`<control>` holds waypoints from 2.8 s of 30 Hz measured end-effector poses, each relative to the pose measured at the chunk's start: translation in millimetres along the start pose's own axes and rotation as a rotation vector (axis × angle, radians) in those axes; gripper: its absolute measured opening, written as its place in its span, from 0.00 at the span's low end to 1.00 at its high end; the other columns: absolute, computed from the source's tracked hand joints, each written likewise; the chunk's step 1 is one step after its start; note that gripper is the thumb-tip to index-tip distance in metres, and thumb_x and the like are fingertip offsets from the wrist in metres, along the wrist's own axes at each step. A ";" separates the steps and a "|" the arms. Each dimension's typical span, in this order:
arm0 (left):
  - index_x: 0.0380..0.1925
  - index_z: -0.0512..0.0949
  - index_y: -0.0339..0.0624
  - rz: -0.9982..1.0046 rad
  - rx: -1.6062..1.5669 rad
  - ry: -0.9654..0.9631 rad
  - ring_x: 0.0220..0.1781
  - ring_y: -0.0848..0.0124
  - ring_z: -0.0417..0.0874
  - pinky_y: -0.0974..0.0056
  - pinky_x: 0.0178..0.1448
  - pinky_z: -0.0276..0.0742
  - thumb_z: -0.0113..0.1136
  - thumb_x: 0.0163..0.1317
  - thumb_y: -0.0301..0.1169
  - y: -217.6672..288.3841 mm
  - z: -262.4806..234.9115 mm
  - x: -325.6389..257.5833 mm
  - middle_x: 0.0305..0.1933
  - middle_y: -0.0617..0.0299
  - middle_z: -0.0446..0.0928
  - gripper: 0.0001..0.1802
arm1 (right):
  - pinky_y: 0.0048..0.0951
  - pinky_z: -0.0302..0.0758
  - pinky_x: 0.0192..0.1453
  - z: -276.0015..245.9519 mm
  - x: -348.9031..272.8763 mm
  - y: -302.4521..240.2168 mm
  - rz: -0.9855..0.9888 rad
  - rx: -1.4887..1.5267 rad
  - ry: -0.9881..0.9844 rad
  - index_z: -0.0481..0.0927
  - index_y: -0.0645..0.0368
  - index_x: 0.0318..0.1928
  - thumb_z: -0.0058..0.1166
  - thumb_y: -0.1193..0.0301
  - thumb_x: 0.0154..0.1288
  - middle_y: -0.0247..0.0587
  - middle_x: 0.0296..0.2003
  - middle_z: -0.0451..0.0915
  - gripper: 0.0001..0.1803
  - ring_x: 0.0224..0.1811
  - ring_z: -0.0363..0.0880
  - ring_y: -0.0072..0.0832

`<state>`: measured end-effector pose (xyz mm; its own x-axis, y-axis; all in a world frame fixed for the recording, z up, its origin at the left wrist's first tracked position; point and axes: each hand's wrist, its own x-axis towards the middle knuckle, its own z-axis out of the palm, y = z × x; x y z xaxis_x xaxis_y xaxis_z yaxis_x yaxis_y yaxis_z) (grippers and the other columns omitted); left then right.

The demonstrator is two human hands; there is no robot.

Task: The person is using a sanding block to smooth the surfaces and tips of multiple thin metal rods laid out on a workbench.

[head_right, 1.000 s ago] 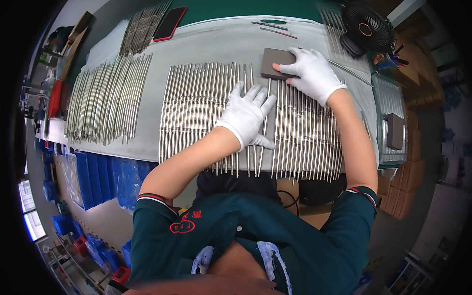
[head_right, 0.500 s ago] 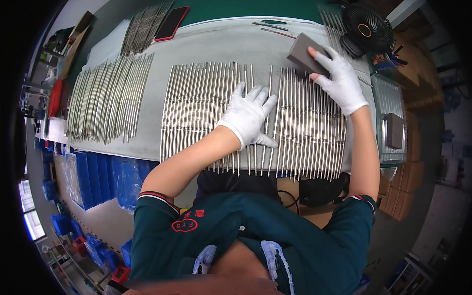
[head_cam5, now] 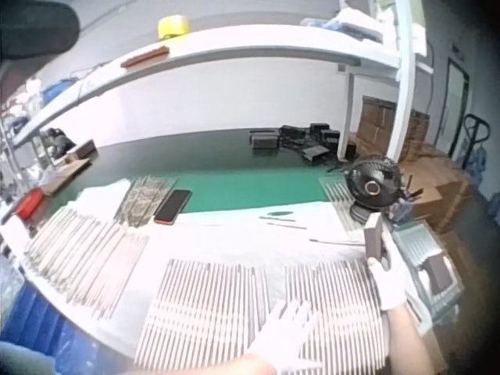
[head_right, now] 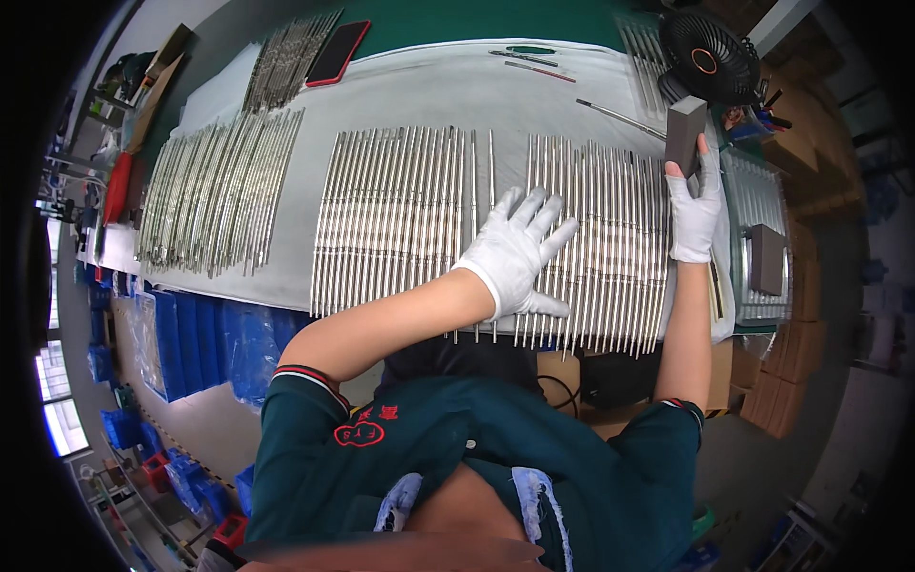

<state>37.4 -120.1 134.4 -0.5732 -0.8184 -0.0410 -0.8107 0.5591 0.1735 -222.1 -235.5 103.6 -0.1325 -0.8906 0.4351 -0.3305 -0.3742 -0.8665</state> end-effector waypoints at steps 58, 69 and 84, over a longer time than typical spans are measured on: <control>0.67 0.62 0.41 -0.271 0.095 0.104 0.73 0.50 0.58 0.37 0.72 0.45 0.54 0.49 0.69 -43.4 -5.3 -87.4 0.69 0.44 0.62 0.54 | 0.24 0.64 0.65 2.9 1.9 9.8 0.011 0.023 0.024 0.68 0.60 0.66 0.60 0.73 0.65 0.39 0.62 0.71 0.30 0.60 0.70 0.25; 0.67 0.63 0.40 -0.213 0.037 0.112 0.73 0.52 0.60 0.37 0.72 0.46 0.52 0.51 0.70 -33.0 -3.4 -74.3 0.69 0.44 0.63 0.53 | 0.25 0.64 0.65 1.5 2.7 15.8 0.010 0.020 0.007 0.68 0.60 0.66 0.61 0.72 0.65 0.40 0.61 0.72 0.30 0.60 0.71 0.26; 0.68 0.58 0.36 -0.055 -0.146 0.123 0.73 0.48 0.58 0.43 0.73 0.53 0.58 0.51 0.66 -19.0 -0.5 -49.7 0.69 0.41 0.60 0.55 | 0.25 0.65 0.66 3.2 3.4 13.4 0.010 0.005 -0.003 0.68 0.60 0.66 0.61 0.70 0.64 0.40 0.62 0.72 0.31 0.61 0.71 0.26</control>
<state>81.4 -90.0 133.6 -0.5021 -0.8624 0.0645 -0.8097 0.4950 0.3153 -224.0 -244.4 92.6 -0.1334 -0.8951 0.4254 -0.3245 -0.3661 -0.8722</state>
